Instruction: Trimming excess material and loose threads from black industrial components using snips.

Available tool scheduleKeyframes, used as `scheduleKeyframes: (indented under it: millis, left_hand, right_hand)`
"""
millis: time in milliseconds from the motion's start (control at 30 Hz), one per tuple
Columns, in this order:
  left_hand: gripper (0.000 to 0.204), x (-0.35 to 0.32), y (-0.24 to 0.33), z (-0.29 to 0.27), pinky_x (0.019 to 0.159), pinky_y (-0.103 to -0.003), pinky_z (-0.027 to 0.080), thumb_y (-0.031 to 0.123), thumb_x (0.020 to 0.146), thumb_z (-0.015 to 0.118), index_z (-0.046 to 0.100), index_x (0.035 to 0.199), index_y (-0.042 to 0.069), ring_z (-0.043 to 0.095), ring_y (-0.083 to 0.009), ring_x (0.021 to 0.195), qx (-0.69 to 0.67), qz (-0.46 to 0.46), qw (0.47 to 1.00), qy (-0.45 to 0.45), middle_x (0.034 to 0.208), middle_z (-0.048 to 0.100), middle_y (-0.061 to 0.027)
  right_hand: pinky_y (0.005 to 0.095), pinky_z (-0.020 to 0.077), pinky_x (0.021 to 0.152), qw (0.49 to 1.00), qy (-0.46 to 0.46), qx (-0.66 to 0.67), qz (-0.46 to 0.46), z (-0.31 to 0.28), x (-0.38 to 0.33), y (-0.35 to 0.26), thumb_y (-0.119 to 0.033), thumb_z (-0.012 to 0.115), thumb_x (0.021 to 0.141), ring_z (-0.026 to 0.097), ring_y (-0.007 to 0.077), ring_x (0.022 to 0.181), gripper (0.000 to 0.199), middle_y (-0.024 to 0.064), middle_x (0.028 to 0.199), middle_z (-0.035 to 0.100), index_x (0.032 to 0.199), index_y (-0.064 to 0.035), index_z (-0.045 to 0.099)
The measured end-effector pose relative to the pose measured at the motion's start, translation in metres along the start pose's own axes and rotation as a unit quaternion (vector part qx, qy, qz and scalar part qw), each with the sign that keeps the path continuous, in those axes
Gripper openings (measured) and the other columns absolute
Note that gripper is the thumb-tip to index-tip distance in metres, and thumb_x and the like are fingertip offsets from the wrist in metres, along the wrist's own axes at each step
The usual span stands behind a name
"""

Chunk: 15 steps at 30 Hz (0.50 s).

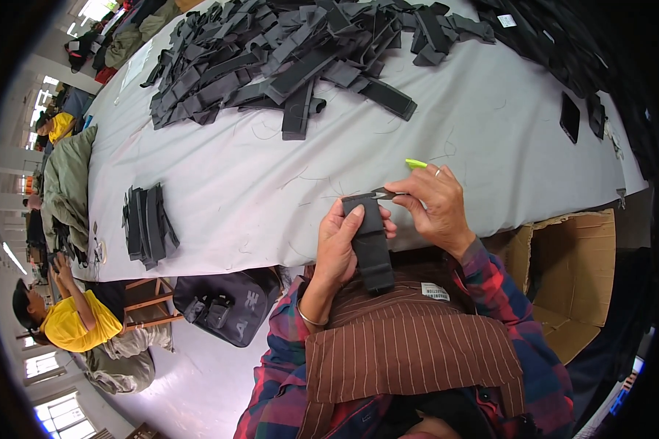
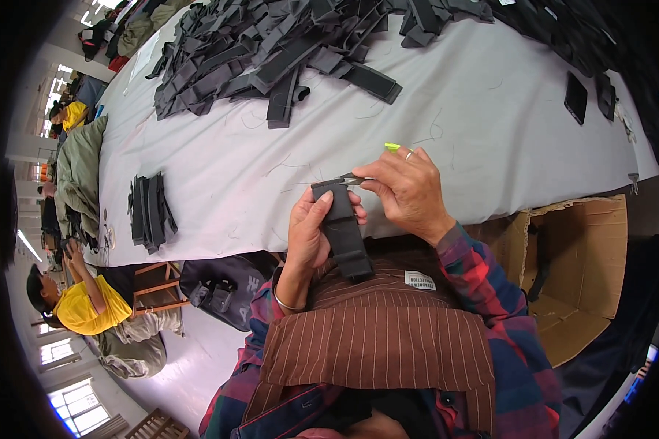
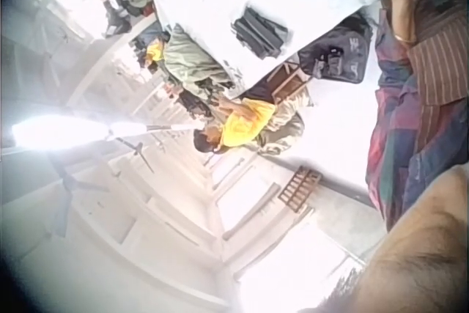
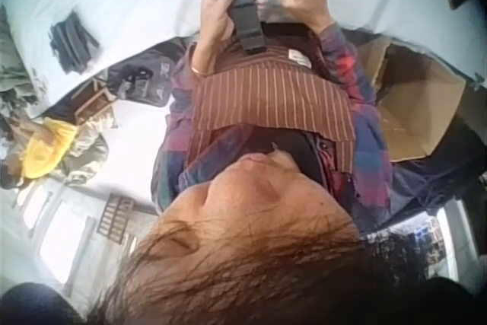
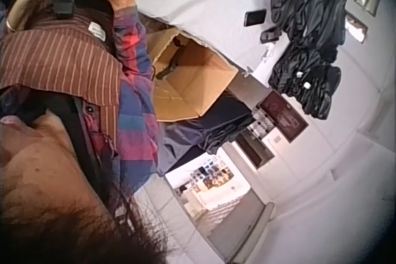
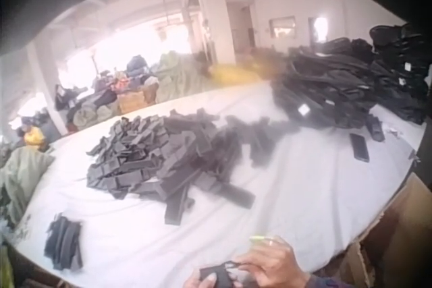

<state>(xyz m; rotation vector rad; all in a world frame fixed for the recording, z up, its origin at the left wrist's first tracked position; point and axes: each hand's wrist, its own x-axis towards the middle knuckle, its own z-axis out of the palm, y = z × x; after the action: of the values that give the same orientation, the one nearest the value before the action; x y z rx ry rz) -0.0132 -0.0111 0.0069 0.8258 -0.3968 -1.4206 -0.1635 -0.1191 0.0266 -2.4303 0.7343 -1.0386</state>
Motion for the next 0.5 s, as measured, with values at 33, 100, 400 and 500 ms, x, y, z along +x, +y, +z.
scheduleKeyframes:
  millis: [33,100,400,500]
  left_hand:
    - [0.019,0.0000,-0.0001,-0.0003,0.075,-0.037,0.057,0.015,0.098,0.047,0.045,0.108,-0.001,0.066,-0.0266,0.082,0.003,-0.001,1.000,-0.001,0.098,0.062,-0.0192]
    - [0.019,0.0001,-0.0001,-0.0015,0.075,-0.037,0.057,0.015,0.098,0.047,0.045,0.108,-0.001,0.066,-0.0264,0.083,0.005,-0.002,1.000,-0.002,0.099,0.063,-0.0193]
    - [0.023,0.0002,-0.0004,-0.0029,0.075,-0.037,0.057,0.015,0.098,0.046,0.046,0.111,-0.004,0.067,-0.0254,0.082,-0.003,-0.018,1.000,0.014,0.100,0.063,-0.0198]
    - [0.023,0.0008,-0.0014,-0.0044,0.074,-0.037,0.057,0.016,0.098,0.047,0.047,0.110,-0.004,0.067,-0.0245,0.081,-0.005,-0.019,1.000,0.014,0.099,0.064,-0.0194]
  right_hand:
    - [0.0347,0.0367,0.065,1.000,0.000,0.000,0.000,0.0001,0.0002,0.0004,-0.010,0.073,0.072,0.052,0.0249,0.068,0.019,0.0030,0.070,0.058,0.091,-0.0133,0.068]
    - [0.0338,0.0346,0.065,0.999,0.006,-0.034,-0.032,0.0005,0.0005,0.0012,-0.010,0.073,0.071,0.048,0.0222,0.064,0.021,0.0004,0.069,0.057,0.091,-0.0148,0.069]
    - [0.0325,0.0354,0.065,0.996,0.022,-0.061,-0.061,0.0070,-0.0044,0.0085,-0.016,0.071,0.072,0.046,0.0192,0.063,0.019,-0.0044,0.070,0.054,0.091,-0.0189,0.069]
    - [0.0322,0.0354,0.065,0.996,0.005,-0.059,-0.068,0.0048,-0.0036,0.0097,-0.015,0.071,0.073,0.046,0.0192,0.063,0.018,-0.0044,0.071,0.055,0.091,-0.0185,0.069]
